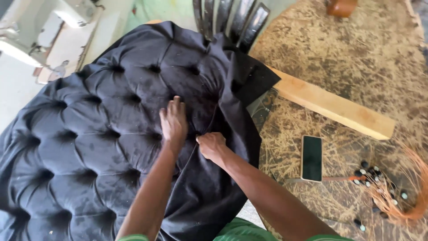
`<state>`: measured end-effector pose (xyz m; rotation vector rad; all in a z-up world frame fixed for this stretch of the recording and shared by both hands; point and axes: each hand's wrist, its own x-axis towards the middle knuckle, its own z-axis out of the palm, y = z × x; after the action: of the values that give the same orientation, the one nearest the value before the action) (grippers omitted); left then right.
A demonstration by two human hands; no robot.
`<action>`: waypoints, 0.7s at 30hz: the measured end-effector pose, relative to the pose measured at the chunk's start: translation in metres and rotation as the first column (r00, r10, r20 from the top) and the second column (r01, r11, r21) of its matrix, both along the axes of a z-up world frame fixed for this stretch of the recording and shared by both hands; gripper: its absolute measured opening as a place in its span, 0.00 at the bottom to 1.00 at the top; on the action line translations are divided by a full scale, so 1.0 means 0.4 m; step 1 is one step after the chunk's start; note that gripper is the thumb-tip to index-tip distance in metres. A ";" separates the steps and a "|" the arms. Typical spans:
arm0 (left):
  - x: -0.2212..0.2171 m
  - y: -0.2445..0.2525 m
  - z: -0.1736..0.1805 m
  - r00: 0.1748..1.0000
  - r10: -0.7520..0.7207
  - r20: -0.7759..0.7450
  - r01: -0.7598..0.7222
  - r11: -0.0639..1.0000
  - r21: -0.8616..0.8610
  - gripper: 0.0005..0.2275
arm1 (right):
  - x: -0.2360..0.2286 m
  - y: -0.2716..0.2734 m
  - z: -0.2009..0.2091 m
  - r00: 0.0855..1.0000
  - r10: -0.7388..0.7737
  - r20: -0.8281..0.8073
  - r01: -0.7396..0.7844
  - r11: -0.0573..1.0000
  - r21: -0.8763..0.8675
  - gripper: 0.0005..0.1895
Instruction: Performing diamond tufting on a furniture cushion by pulling twine through the fabric and foam to create a patterned surface.
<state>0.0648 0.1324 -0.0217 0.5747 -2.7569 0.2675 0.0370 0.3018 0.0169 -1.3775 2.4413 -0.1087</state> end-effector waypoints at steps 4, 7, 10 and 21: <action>0.111 0.076 0.001 0.990 -0.098 0.098 0.076 0.975 0.209 0.29 | -0.010 -0.025 -0.041 1.000 -0.013 -0.015 0.015 0.996 0.089 0.15; 0.157 0.095 -0.014 0.990 -0.093 -0.105 0.117 0.961 0.251 0.23 | -0.027 -0.039 -0.038 0.999 -0.020 0.045 0.015 0.995 0.102 0.15; 0.144 0.096 0.030 0.993 -0.083 -0.088 0.107 0.944 0.312 0.28 | -0.025 -0.058 -0.043 0.998 -0.063 0.032 0.057 0.987 0.150 0.16; 0.280 0.161 -0.019 0.938 -0.196 -0.285 0.269 0.932 0.244 0.19 | 0.002 -0.012 0.045 1.000 0.031 -0.005 -0.030 0.990 0.141 0.12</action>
<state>0.1767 0.1970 -0.0291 0.3107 -2.5882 -0.2417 0.0377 0.2968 0.0351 -1.3546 2.3822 0.0742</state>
